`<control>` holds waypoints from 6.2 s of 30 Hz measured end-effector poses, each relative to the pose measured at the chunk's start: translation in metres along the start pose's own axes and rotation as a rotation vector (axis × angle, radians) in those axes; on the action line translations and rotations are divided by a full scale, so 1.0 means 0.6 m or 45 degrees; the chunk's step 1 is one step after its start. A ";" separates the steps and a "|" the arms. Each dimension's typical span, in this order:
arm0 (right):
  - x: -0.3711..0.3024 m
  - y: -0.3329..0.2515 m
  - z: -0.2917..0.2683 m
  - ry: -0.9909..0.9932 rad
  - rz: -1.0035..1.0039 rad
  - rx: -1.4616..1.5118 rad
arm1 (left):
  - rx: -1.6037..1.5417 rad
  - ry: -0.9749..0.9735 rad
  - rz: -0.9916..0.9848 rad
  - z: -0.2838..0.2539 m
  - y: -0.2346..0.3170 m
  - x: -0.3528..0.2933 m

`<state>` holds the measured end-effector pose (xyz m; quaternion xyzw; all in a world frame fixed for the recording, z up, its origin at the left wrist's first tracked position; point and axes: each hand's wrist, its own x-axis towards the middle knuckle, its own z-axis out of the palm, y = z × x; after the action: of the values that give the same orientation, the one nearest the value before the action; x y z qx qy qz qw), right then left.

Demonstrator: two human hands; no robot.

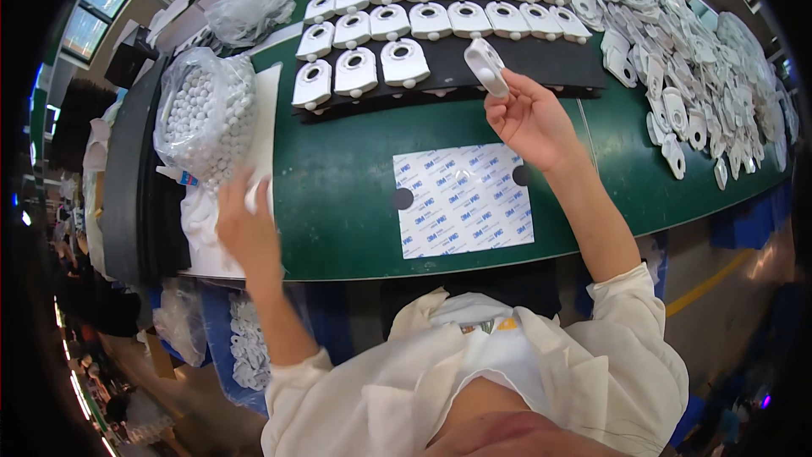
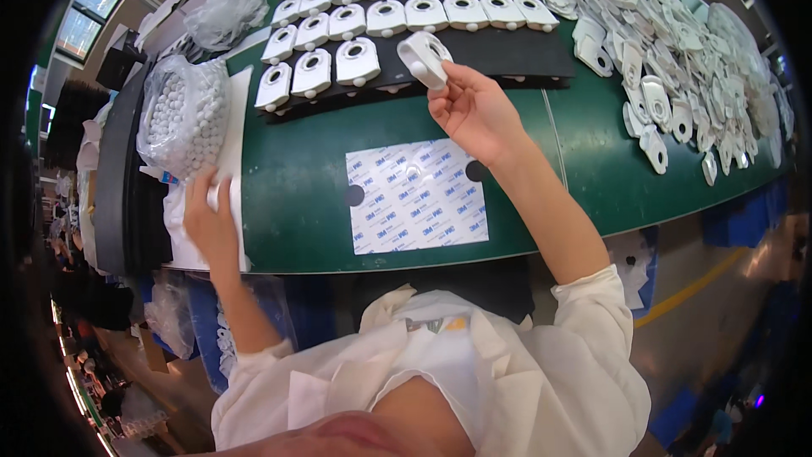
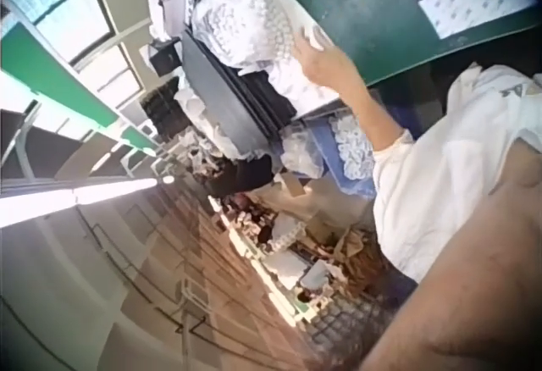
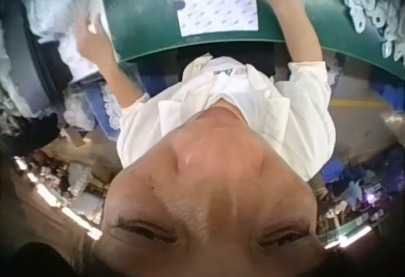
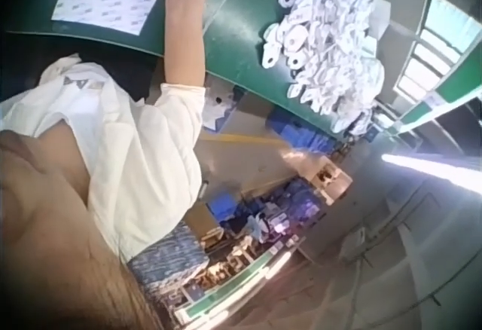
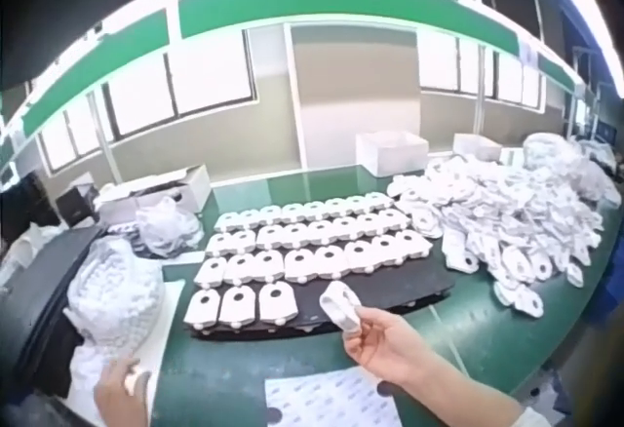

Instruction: Assembling small white plastic components and organizing them into a grid-structured tray on an assembly line.

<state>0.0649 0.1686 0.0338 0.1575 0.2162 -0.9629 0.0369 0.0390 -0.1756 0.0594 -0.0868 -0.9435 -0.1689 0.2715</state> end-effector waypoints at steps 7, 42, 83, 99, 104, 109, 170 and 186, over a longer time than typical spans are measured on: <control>-0.002 0.015 0.004 0.026 0.040 -0.058 | 0.425 -0.095 -0.277 -0.031 -0.195 -0.119; -0.006 0.033 0.019 -0.125 -0.597 -1.243 | -0.073 -0.034 0.258 -0.059 -0.019 0.057; -0.177 -0.107 -0.097 0.501 -0.750 -2.502 | -2.267 -1.479 -0.985 0.183 0.210 0.029; -0.183 -0.115 -0.007 -0.052 -0.484 -2.885 | -2.271 -1.369 -0.805 0.171 0.218 0.027; -0.127 -0.011 -0.016 -0.179 -0.444 -1.734 | -2.359 -1.320 -0.841 0.176 0.209 0.027; -0.084 0.066 -0.061 -0.136 -0.378 -1.425 | -2.365 -1.326 -0.822 0.179 0.215 0.030; -0.084 0.043 -0.072 -0.216 -0.235 -0.713 | -1.502 -0.883 0.212 0.153 0.245 -0.002; 0.070 -0.087 -0.009 0.168 -0.575 -1.892 | -0.866 -0.609 0.343 0.183 0.222 0.025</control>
<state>0.0192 0.2177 0.0368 0.1006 0.8331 -0.5384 -0.0771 0.0076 -0.0106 0.0165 -0.3302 -0.8508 -0.4082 0.0208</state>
